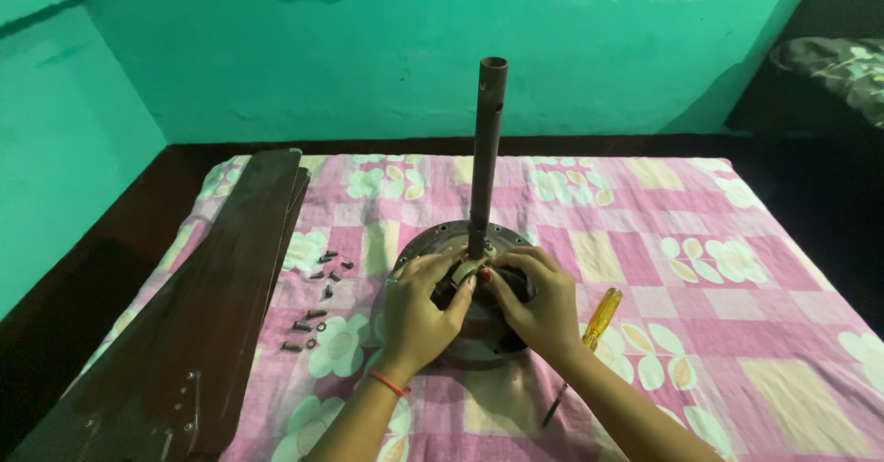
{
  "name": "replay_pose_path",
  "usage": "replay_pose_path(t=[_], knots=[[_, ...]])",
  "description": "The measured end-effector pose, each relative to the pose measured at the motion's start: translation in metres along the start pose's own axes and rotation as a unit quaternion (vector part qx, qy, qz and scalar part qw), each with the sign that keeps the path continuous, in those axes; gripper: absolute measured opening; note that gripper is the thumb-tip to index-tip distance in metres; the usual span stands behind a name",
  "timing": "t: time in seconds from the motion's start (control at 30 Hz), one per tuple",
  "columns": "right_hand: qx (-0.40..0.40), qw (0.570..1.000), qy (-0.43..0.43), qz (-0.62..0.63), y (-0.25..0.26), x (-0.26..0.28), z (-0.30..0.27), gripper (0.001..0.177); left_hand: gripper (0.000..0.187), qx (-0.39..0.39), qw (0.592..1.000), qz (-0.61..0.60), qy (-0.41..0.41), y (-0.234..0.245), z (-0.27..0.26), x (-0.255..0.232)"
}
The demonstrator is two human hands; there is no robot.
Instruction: The person uses a screwdriver to loosen and remove screws from the base of a ceiling fan motor housing. They separate the motor housing into two halves, exposing the internal components, then reassemble the housing.
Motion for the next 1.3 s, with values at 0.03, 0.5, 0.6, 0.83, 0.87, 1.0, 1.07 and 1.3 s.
replay_pose_path(t=[0.03, 0.5, 0.6, 0.83, 0.87, 1.0, 1.07, 1.3], knots=[[0.0, 1.0, -0.003, -0.006, 0.0, -0.001, 0.0, 0.019, 0.037, 0.001, 1.0, 0.013, 0.008, -0.001, -0.001, 0.0], [0.008, 0.985, 0.095, -0.144, -0.002, 0.021, -0.004, 0.021, 0.039, 0.009, 0.997, 0.075, -0.017, -0.002, -0.009, -0.009], [0.017, 0.986, 0.092, -0.141, -0.001, 0.02, -0.003, 0.022, 0.039, 0.005, 0.997, 0.078, -0.012, -0.003, -0.01, -0.01], [0.014, 0.987, 0.109, -0.117, 0.002, 0.024, -0.002, 0.021, 0.036, -0.008, 0.996, 0.084, -0.002, -0.005, -0.013, -0.009], [0.013, 0.987, 0.108, -0.114, 0.002, 0.024, 0.0, 0.021, 0.036, -0.01, 0.996, 0.086, -0.003, -0.005, -0.012, -0.01], [0.013, 0.988, 0.122, -0.098, 0.003, 0.022, -0.001, 0.023, 0.034, -0.009, 0.997, 0.081, 0.011, -0.006, -0.011, -0.007], [0.009, 0.989, 0.122, -0.086, 0.004, 0.02, -0.002, 0.025, 0.034, -0.005, 0.996, 0.086, 0.003, -0.005, -0.011, -0.007], [-0.017, 0.998, -0.052, -0.029, 0.005, -0.001, -0.01, 0.02, 0.056, -0.024, 0.997, 0.074, 0.0, 0.002, -0.012, -0.006]])
Point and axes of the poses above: each hand's wrist, its own z-axis towards the middle knuckle, its own y-axis out of the back of the hand, x = y × z, the point moved 3 cm from there along z, towards the middle knuckle, and after that the axes turned 8 degrees about -x, right-handed, at the moved point
